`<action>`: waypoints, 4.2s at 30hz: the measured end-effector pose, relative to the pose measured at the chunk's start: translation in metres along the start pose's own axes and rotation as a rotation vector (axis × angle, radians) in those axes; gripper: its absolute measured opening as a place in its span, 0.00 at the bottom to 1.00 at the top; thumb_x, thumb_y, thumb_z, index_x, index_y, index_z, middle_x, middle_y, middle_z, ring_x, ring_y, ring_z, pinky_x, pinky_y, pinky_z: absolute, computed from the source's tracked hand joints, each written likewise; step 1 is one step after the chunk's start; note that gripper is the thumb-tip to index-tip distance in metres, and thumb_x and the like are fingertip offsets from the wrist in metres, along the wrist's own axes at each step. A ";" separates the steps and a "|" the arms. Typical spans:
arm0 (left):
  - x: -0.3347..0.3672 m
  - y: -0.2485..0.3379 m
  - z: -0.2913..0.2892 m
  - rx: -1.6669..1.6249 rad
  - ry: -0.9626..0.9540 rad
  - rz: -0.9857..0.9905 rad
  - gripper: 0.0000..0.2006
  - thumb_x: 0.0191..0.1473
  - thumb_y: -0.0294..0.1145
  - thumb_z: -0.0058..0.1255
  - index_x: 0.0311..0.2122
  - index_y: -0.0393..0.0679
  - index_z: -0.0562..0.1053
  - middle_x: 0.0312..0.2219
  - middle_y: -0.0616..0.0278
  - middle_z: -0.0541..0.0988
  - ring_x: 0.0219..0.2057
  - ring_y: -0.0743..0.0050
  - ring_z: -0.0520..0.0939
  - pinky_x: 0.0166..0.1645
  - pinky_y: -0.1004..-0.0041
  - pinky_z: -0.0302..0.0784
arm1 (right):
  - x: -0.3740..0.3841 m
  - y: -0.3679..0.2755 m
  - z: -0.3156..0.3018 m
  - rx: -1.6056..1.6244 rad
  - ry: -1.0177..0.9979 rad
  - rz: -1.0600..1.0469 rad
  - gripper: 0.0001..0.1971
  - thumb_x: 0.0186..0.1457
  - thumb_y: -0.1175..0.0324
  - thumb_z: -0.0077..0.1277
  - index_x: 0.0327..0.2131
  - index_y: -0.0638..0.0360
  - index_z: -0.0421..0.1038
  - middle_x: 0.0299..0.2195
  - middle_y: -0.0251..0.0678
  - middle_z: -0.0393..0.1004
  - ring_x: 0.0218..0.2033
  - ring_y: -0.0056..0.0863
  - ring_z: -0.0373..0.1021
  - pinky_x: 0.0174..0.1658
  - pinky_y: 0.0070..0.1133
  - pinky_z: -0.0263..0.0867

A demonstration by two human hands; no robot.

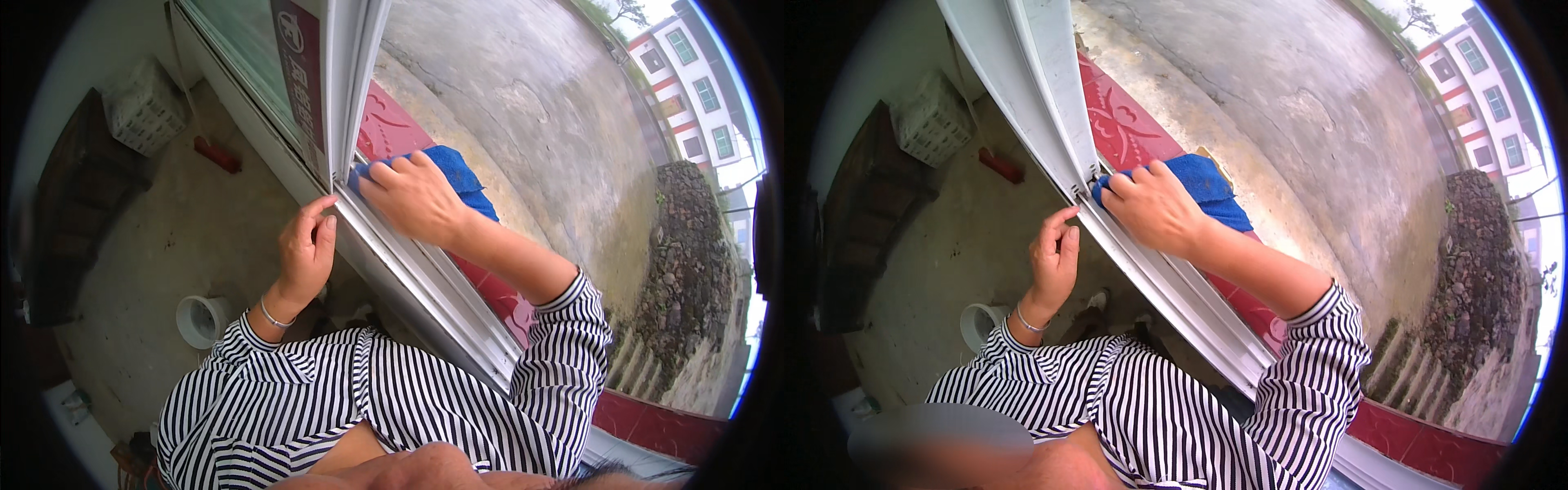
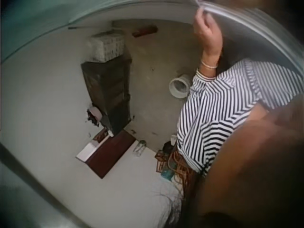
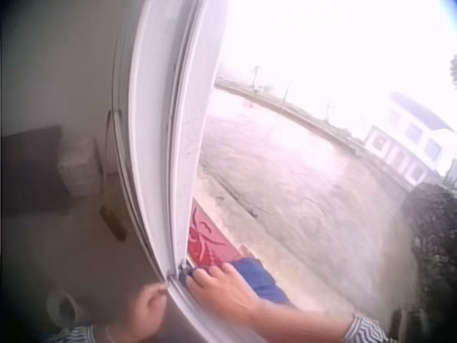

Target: The person wipes the white window frame with a blue cloth, moving along the frame and repeatedly folding the cloth to clean different sections. The person continues wiping the frame's edges and corners throughout the clip.

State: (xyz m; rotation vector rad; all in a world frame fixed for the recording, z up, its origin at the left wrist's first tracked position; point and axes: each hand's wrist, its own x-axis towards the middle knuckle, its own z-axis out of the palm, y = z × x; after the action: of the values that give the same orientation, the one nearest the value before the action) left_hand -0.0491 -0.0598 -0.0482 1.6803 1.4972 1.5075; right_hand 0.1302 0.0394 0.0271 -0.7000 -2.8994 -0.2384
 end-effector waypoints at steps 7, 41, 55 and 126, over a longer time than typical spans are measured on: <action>0.008 0.005 0.002 0.096 -0.016 0.198 0.12 0.55 0.22 0.47 0.45 0.40 0.73 0.28 0.57 0.77 0.27 0.63 0.76 0.34 0.68 0.72 | 0.018 0.025 -0.011 -0.011 -0.104 -0.204 0.04 0.49 0.67 0.48 0.28 0.51 0.73 0.29 0.30 0.68 0.33 0.29 0.69 0.34 0.25 0.64; 0.064 0.067 0.038 0.834 -0.651 1.038 0.05 0.41 0.30 0.50 0.17 0.52 0.73 0.24 0.70 0.70 0.34 0.76 0.73 0.42 0.75 0.64 | -0.091 0.006 -0.020 0.166 -0.043 -0.217 0.06 0.45 0.65 0.49 0.21 0.52 0.75 0.34 0.28 0.70 0.42 0.26 0.64 0.45 0.24 0.60; 0.005 0.102 0.080 0.515 -0.853 1.092 0.06 0.42 0.32 0.49 0.18 0.53 0.76 0.24 0.70 0.72 0.34 0.73 0.73 0.41 0.68 0.61 | -0.191 -0.055 -0.076 0.100 -0.262 0.068 0.05 0.45 0.67 0.49 0.21 0.53 0.71 0.28 0.28 0.67 0.37 0.26 0.64 0.39 0.23 0.60; 0.051 0.074 0.073 0.658 -0.950 1.170 0.02 0.46 0.29 0.47 0.26 0.48 0.72 0.23 0.66 0.71 0.32 0.70 0.75 0.41 0.69 0.65 | -0.185 -0.071 -0.054 0.089 -0.272 0.552 0.16 0.51 0.68 0.47 0.44 0.43 0.74 0.32 0.32 0.67 0.40 0.30 0.67 0.41 0.27 0.61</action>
State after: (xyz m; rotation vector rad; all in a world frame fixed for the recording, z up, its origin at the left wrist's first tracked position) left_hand 0.0381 -0.0144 0.0133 3.2826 0.3990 0.2233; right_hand 0.2663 -0.1143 0.0378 -1.5714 -2.7807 0.0573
